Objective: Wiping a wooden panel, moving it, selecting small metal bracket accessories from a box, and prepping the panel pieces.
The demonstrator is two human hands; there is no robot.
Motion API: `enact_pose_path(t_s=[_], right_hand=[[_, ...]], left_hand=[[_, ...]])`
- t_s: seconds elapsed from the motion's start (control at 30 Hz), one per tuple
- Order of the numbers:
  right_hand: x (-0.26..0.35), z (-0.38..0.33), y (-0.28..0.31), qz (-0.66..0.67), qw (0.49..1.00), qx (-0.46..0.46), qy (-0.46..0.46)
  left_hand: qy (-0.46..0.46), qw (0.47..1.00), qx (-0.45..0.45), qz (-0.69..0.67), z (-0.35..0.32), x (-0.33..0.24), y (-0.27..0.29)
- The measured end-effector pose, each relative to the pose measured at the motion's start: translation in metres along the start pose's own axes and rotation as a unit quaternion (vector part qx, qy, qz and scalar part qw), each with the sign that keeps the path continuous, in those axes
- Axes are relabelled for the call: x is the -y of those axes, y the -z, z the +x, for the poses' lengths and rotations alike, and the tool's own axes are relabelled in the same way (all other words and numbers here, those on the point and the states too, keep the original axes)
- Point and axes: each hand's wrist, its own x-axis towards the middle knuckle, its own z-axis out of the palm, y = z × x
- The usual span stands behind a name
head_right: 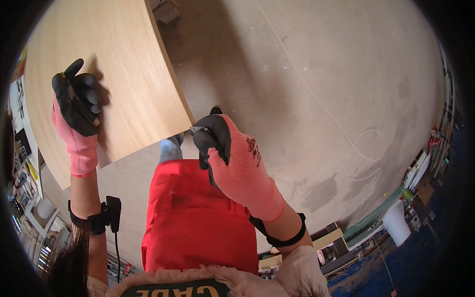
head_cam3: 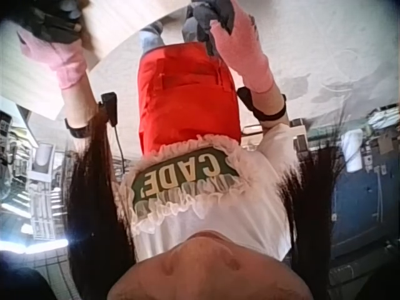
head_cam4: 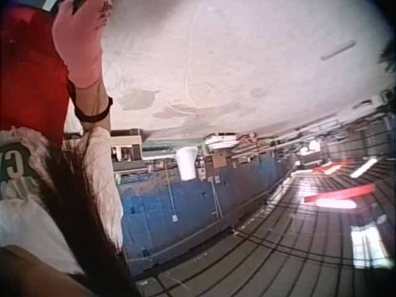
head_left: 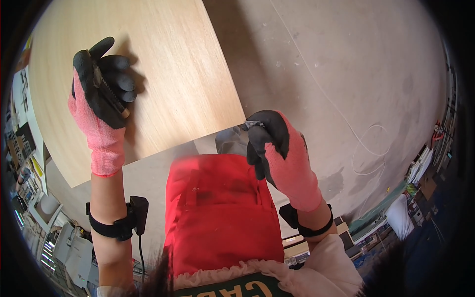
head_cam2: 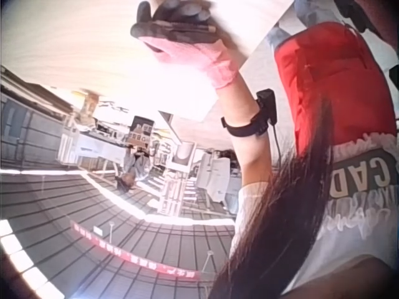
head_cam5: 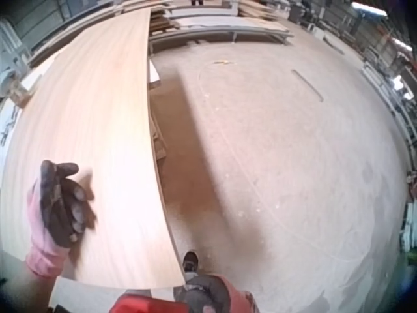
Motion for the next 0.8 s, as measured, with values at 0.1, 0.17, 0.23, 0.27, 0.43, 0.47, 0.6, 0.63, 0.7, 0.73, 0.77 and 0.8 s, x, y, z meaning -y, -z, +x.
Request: enact_pose_path(t_s=[0.1, 0.17, 0.23, 0.27, 0.43, 0.47, 0.6, 0.63, 0.7, 0.73, 0.77, 0.8], right_hand=[[-0.0008, 0.001, -0.0003, 0.002, 1.0, 0.001, 0.001], [-0.0002, 0.0017, -0.0007, 0.004, 1.0, 0.003, -0.001], [0.0006, 0.0023, -0.001, -0.017, 1.0, 0.001, -0.004], [0.0003, 0.0024, -0.0009, -0.017, 1.0, 0.001, -0.004], [0.0003, 0.0016, 0.0019, -0.02, 1.0, 0.002, -0.016], [-0.0017, 0.001, 0.0022, -0.02, 1.0, 0.001, -0.015], [-0.007, -0.002, 0.005, -0.015, 1.0, -0.01, 0.001], [-0.0067, -0.0026, 0.0054, -0.032, 0.999, -0.011, 0.01], [-0.004, -0.0051, 0.0019, -0.122, 0.987, -0.038, 0.093], [-0.0025, -0.0061, 0.0006, -0.21, 0.96, -0.065, 0.174], [-0.0015, -0.006, 0.0006, -0.211, 0.96, -0.066, 0.174], [-0.0007, -0.0055, 0.0007, -0.232, 0.959, -0.055, 0.151]], left_hand=[[-0.003, 1.0, 0.001, 0.004, -0.0008, 0.0007, 0.0005], [-0.008, 1.0, 0.002, 0.013, -0.0011, 0.0009, 0.001], [-0.007, 1.0, 0.004, 0.015, -0.0009, 0.0003, 0.0014], [-0.007, 1.0, 0.004, 0.015, -0.0008, 0.0008, 0.0016], [-0.01, 1.0, 0.01, -0.008, 0.0005, 0.0035, 0.0022], [-0.01, 1.0, 0.01, -0.008, 0.0007, 0.0038, 0.0022], [-0.013, 1.0, 0.016, -0.015, 0.0003, 0.0042, 0.0036], [-0.021, 1.0, 0.022, -0.007, 0.0, 0.0041, 0.0041], [-0.015, 1.0, 0.016, -0.009, -0.0008, 0.0027, 0.0034], [-0.01, 1.0, 0.009, -0.01, -0.0012, 0.0022, 0.0031], [-0.01, 1.0, 0.01, -0.011, -0.001, 0.0024, 0.003], [-0.01, 1.0, 0.01, -0.01, -0.0009, 0.0027, 0.0028]])
